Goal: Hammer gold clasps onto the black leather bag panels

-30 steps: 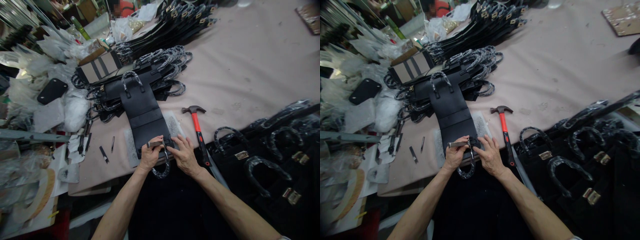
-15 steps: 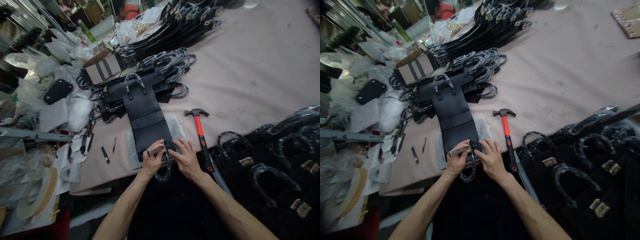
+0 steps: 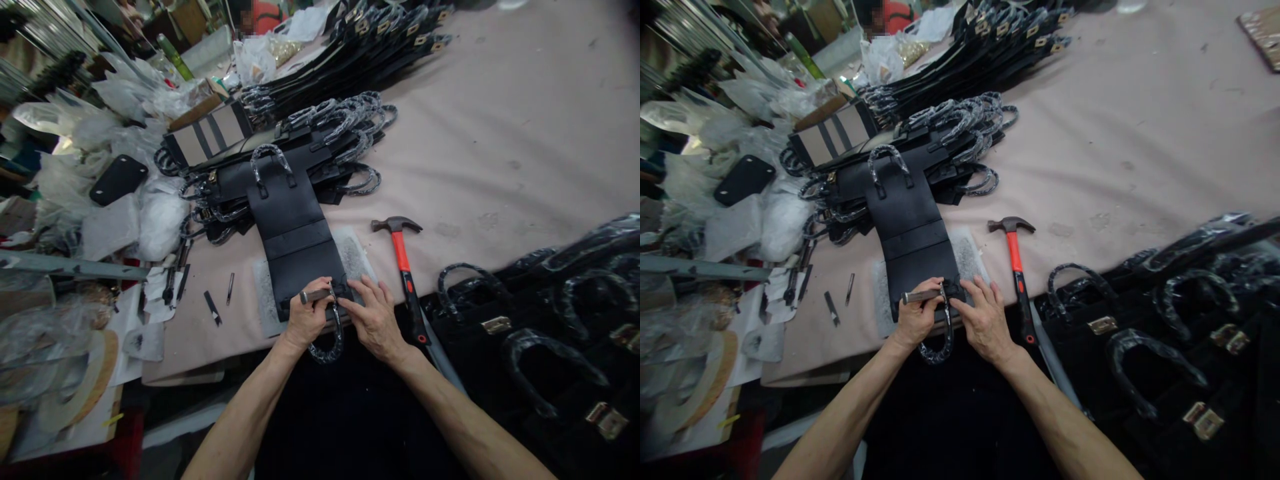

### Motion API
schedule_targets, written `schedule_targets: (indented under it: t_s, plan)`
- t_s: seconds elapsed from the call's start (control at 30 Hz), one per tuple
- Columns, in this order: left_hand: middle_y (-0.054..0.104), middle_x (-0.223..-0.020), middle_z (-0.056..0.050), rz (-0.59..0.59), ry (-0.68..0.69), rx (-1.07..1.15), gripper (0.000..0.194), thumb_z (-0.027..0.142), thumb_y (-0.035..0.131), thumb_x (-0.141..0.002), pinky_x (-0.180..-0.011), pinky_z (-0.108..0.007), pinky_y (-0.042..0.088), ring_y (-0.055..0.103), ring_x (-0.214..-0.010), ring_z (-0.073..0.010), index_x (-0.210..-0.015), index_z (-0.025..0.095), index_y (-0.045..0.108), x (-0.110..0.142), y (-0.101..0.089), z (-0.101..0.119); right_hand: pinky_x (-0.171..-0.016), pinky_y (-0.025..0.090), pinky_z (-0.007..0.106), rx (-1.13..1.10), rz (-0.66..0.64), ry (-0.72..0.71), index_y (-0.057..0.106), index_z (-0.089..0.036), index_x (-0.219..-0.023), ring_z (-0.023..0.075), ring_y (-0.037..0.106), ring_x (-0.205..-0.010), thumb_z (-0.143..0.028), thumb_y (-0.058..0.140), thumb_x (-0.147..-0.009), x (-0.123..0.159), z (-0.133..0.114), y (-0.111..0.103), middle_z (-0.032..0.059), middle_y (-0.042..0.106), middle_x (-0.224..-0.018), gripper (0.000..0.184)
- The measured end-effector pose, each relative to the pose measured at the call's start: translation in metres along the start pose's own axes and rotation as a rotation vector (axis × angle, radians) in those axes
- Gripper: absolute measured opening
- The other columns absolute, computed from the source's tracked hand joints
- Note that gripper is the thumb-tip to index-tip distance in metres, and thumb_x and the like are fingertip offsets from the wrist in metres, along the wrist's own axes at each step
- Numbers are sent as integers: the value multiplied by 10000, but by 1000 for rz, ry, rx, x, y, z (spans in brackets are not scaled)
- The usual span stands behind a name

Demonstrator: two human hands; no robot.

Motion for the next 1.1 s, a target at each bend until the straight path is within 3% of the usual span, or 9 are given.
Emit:
schedule_targets:
  t_s: [0.13,0.27,0.33,0.5,0.87,1.1]
  plan:
    - [756,-1150,-86,3,22,4,153,173,651,-911,-1015,-435,587,724,-1093,-224,-1056,208,683,-1,1,0,-1114,332,541,-102,48,34,740,-293,-1111,301,472,-1349,-194,542,-950,-8,8,-12,58,647,-1330,274]
    - [749,-1153,-97,50,81,-2,152,172,633,-919,-1015,-440,587,718,-1102,-227,-1059,206,681,5,-1,4,-939,459,424,-157,44,66,736,-244,-1081,255,605,-1060,-258,566,-944,-40,21,-25,69,717,-1077,219]
    - [744,-1148,-100,60,123,-7,136,166,614,-925,-1016,-444,585,709,-1118,-233,-1029,214,686,9,-1,8,-881,456,412,-71,-21,66,745,-236,-1000,255,616,-975,-284,616,-919,-65,22,-24,70,717,-997,160]
    - [730,-1131,-117,118,139,-27,143,160,624,-924,-973,-423,602,709,-1091,-232,-1052,205,670,15,-5,13,-856,416,392,167,-361,23,731,-221,-815,253,646,-895,-316,717,-864,-108,12,6,63,724,-849,108]
    - [737,-1105,-93,134,164,-61,161,125,641,-909,-957,-379,605,718,-1056,-207,-1054,192,657,11,-6,16,-799,424,330,177,-554,-17,727,-192,-880,243,690,-852,-367,662,-871,-117,7,17,87,747,-832,186]
    - [747,-1108,-95,106,122,-53,148,148,637,-914,-967,-394,602,725,-1064,-218,-1053,192,663,9,-6,11,-729,410,308,120,-567,-23,726,-185,-867,225,666,-780,-345,694,-835,-122,10,18,76,720,-767,166]
Point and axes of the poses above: each hand's wrist, its own x-axis away from the middle knuckle, its own y-axis out of the palm, z = x × y, the point moved 10 cm from there along -x, towards the middle knuckle
